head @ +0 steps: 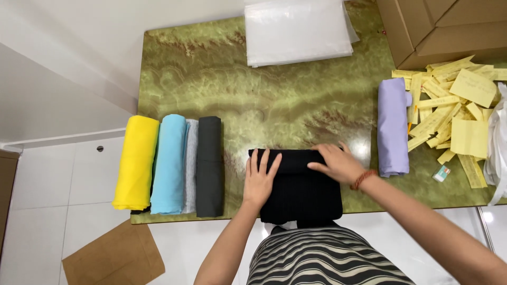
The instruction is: The person folds a light purple garment and a black garment on a table. They then place the folded black garment into a clear plastic bag, seal it, and put it into a cardboard box.
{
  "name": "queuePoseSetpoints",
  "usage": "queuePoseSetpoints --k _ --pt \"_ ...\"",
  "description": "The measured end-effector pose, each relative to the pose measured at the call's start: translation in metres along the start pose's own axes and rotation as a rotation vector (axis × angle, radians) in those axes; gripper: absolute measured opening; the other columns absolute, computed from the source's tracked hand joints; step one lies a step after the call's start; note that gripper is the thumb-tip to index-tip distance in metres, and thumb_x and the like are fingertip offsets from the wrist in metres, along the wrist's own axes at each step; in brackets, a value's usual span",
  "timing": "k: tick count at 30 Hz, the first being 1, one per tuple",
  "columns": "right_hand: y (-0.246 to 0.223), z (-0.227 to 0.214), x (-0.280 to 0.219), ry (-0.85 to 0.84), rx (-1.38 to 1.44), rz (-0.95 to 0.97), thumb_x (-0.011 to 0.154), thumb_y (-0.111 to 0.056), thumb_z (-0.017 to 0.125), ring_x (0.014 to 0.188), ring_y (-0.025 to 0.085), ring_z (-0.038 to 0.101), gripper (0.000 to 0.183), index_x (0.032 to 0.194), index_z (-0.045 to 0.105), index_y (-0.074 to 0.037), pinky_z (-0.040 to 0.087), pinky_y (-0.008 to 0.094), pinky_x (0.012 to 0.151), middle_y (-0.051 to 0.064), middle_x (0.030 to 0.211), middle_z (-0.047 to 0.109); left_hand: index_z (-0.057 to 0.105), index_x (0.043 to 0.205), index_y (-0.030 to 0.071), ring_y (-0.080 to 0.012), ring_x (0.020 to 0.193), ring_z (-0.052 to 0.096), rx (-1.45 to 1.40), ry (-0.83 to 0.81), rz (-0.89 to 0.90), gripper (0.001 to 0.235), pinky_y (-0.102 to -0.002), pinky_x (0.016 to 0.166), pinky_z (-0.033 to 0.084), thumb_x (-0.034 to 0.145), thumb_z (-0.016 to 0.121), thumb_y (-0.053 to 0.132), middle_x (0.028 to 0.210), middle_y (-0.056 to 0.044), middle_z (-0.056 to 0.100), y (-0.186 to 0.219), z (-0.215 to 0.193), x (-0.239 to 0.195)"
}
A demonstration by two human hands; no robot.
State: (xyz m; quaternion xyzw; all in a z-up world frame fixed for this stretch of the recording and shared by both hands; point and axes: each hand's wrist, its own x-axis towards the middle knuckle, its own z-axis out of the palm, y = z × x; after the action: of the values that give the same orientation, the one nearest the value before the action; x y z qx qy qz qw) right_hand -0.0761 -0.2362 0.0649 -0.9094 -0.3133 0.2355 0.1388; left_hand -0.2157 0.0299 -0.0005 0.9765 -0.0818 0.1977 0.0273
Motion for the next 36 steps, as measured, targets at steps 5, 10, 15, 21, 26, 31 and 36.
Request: queuePoseSetpoints --k 5,10,15,21,26,31,36 --pt "0.002 -0.012 0.038 -0.309 0.125 0.041 0.070 -0.077 0.088 0.140 0.036 0.061 0.110 0.152 0.053 -0.013 0.043 0.055 0.120 0.015 0.146 0.068 0.021 0.174 0.029 -0.0505 0.159 0.016 -0.154 -0.082 -0.040 0.064 -0.064 0.124 0.019 0.113 0.041 0.021 0.175 -0.021 0.020 0.015 -0.021 -0.031" --pt "0.002 0.006 0.064 -0.386 -0.170 -0.007 0.052 -0.086 0.091 0.139 0.029 0.060 0.121 0.146 0.055 -0.019 0.052 0.050 0.114 0.007 0.144 0.067 0.048 0.161 0.025 -0.0369 0.128 0.052 -0.032 -0.032 0.002 0.090 -0.060 0.111 0.039 0.080 0.086 0.038 0.138 -0.010 0.053 -0.008 -0.026 -0.003" --pt "0.002 0.022 0.068 -0.192 -0.417 -0.055 0.054 -0.076 0.092 0.134 0.028 0.054 0.116 0.150 0.053 -0.024 0.048 0.047 0.102 0.006 0.139 0.059 0.033 0.162 0.020 -0.0359 0.148 0.046 -0.218 -0.742 0.064 0.121 -0.053 0.125 0.034 0.064 0.092 0.059 0.160 -0.010 0.037 -0.043 -0.008 0.056" --pt "-0.006 0.003 0.047 0.007 -0.347 -0.101 0.076 -0.040 0.090 0.125 0.036 0.054 0.078 0.141 0.052 -0.017 0.040 0.049 0.101 0.012 0.127 0.054 0.037 0.157 0.017 -0.0476 0.132 0.062 -0.273 -1.023 -0.002 0.117 -0.060 0.110 0.051 0.062 0.087 0.064 0.144 -0.020 0.060 -0.059 -0.004 0.098" --pt "-0.008 0.007 0.037 0.177 -0.413 -0.101 0.079 -0.031 0.088 0.126 0.035 0.058 0.075 0.140 0.047 -0.017 0.039 0.049 0.105 0.011 0.131 0.057 0.040 0.150 0.019 -0.0473 0.126 0.065 -0.293 -0.988 -0.044 0.104 -0.059 0.106 0.054 0.069 0.083 0.067 0.133 -0.022 0.067 -0.070 -0.020 0.100" --pt "-0.011 0.034 0.019 0.414 -0.573 -0.045 0.072 -0.039 0.091 0.129 0.022 0.053 0.090 0.148 0.043 -0.028 0.038 0.044 0.110 -0.001 0.138 0.053 0.044 0.142 0.016 -0.0458 0.117 0.070 -0.237 -0.873 -0.012 0.082 -0.059 0.099 0.057 0.081 0.081 0.055 0.123 -0.023 0.068 -0.071 -0.032 0.084" --pt "-0.018 0.050 -0.019 0.667 -0.359 -0.226 0.091 -0.031 0.071 0.147 0.040 0.042 0.086 0.167 0.035 -0.017 0.025 0.061 0.122 0.018 0.157 0.046 0.038 0.150 0.021 -0.0369 0.102 0.071 0.066 -0.352 0.105 0.093 -0.052 0.087 0.051 0.077 0.090 0.046 0.111 -0.014 0.058 -0.049 -0.012 0.034"
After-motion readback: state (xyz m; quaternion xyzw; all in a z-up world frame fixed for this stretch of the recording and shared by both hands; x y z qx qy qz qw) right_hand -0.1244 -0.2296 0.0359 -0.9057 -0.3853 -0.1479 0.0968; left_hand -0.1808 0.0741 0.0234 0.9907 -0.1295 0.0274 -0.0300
